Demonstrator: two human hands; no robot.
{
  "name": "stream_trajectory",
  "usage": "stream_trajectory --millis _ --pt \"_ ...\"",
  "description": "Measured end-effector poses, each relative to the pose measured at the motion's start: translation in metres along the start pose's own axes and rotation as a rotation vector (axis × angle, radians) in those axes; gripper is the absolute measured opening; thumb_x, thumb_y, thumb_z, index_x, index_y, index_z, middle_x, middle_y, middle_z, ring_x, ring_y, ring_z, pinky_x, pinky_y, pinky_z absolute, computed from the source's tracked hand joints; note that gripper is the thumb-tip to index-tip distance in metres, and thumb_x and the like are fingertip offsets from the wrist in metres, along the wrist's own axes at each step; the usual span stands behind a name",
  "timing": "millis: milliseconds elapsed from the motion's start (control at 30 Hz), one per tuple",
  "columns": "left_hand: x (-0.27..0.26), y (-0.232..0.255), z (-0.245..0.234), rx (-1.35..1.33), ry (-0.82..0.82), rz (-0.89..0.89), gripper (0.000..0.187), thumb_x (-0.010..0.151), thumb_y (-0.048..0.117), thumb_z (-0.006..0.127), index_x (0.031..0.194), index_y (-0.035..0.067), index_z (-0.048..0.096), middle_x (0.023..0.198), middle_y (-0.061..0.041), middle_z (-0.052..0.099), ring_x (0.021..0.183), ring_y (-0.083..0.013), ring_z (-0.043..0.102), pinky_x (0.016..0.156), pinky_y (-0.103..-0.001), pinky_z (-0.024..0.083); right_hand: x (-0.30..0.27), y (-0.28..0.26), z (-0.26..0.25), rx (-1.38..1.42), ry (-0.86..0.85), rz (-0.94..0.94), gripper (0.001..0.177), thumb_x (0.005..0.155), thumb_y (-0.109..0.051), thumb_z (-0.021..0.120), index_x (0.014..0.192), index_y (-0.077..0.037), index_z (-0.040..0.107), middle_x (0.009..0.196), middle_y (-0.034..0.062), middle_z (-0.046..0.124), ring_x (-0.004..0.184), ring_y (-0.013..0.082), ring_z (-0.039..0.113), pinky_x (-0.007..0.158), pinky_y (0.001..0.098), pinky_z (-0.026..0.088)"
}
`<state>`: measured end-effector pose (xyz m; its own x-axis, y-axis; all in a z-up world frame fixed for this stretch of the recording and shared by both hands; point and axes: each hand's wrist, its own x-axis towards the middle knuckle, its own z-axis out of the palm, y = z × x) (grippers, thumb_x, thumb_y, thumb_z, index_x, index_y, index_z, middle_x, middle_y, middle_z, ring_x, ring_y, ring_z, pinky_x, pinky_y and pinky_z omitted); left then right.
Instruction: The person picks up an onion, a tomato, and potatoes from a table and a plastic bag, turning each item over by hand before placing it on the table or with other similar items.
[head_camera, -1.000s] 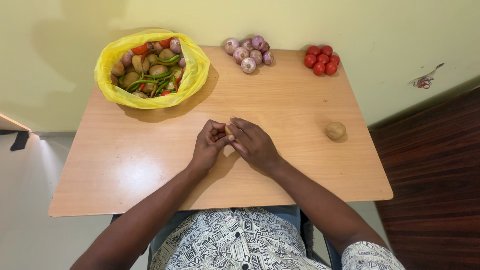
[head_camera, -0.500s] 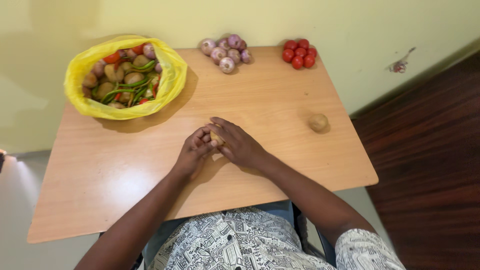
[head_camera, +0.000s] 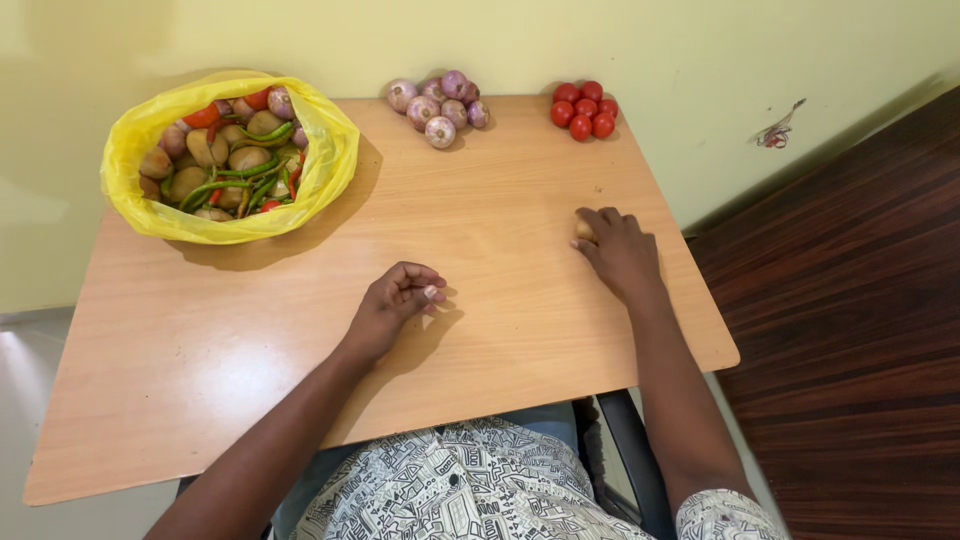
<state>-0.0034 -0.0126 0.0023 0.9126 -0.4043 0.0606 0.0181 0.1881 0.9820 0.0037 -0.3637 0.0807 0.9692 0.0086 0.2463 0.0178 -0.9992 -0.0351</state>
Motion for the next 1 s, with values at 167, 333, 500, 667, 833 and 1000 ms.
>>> stream_trajectory --millis 167,333,500,667,833,1000 --pt "0.001 -0.003 0.000 0.002 0.014 -0.030 0.020 0.098 0.008 0.063 0.116 0.000 0.060 0.109 -0.012 0.072 0.100 -0.0190 0.070 0.086 -0.032 0.056 -0.006 0.003 0.000 0.074 -0.033 0.044 0.049 0.095 -0.044 0.065 0.140 -0.026 0.061 0.127 0.0021 0.065 0.115 0.0262 0.061 0.087 0.0464 0.053" --pt "-0.001 -0.006 -0.001 -0.026 -0.020 -0.015 0.017 0.100 0.008 0.061 0.115 0.000 0.060 0.108 -0.012 0.071 0.100 -0.0185 0.070 0.086 -0.033 0.057 -0.005 0.003 0.001 0.030 0.013 0.057 0.062 0.088 -0.053 0.070 0.142 -0.024 0.061 0.122 0.0047 0.067 0.112 0.0264 0.063 0.087 0.0462 0.054" --pt "0.000 -0.008 -0.002 0.011 -0.024 -0.030 0.017 0.100 0.009 0.062 0.114 0.000 0.061 0.107 -0.011 0.072 0.098 -0.0166 0.069 0.086 -0.032 0.058 0.002 0.009 0.012 -0.005 0.104 0.038 0.059 0.092 -0.052 0.068 0.138 -0.017 0.063 0.117 0.0095 0.070 0.106 0.0294 0.065 0.087 0.0469 0.053" --pt "0.002 -0.011 0.000 0.054 -0.034 0.051 0.015 0.100 0.008 0.064 0.113 0.001 0.062 0.103 -0.009 0.071 0.090 -0.0146 0.069 0.077 -0.030 0.057 0.016 -0.009 0.019 0.050 0.599 -0.246 0.027 0.107 -0.034 0.069 0.117 -0.009 0.071 0.112 0.0077 0.072 0.104 0.0287 0.065 0.097 0.0469 0.048" --pt "-0.005 -0.009 0.011 0.280 0.017 0.110 0.012 0.099 0.012 0.067 0.107 0.003 0.065 0.091 -0.005 0.072 0.079 -0.0115 0.068 0.071 -0.028 0.057 0.048 -0.107 0.020 0.239 0.504 -0.599 0.019 0.097 -0.030 0.073 0.098 -0.011 0.073 0.101 0.0054 0.073 0.094 0.0279 0.065 0.090 0.0458 0.048" --pt "-0.013 0.000 0.018 0.415 0.037 0.201 0.011 0.097 0.012 0.070 0.105 0.004 0.067 0.083 -0.004 0.072 0.074 -0.0106 0.065 0.069 -0.028 0.055 0.106 -0.225 0.026 0.343 0.358 -0.836 0.026 0.102 -0.033 0.064 0.094 -0.010 0.073 0.094 0.0082 0.071 0.092 0.0292 0.066 0.090 0.0458 0.050"
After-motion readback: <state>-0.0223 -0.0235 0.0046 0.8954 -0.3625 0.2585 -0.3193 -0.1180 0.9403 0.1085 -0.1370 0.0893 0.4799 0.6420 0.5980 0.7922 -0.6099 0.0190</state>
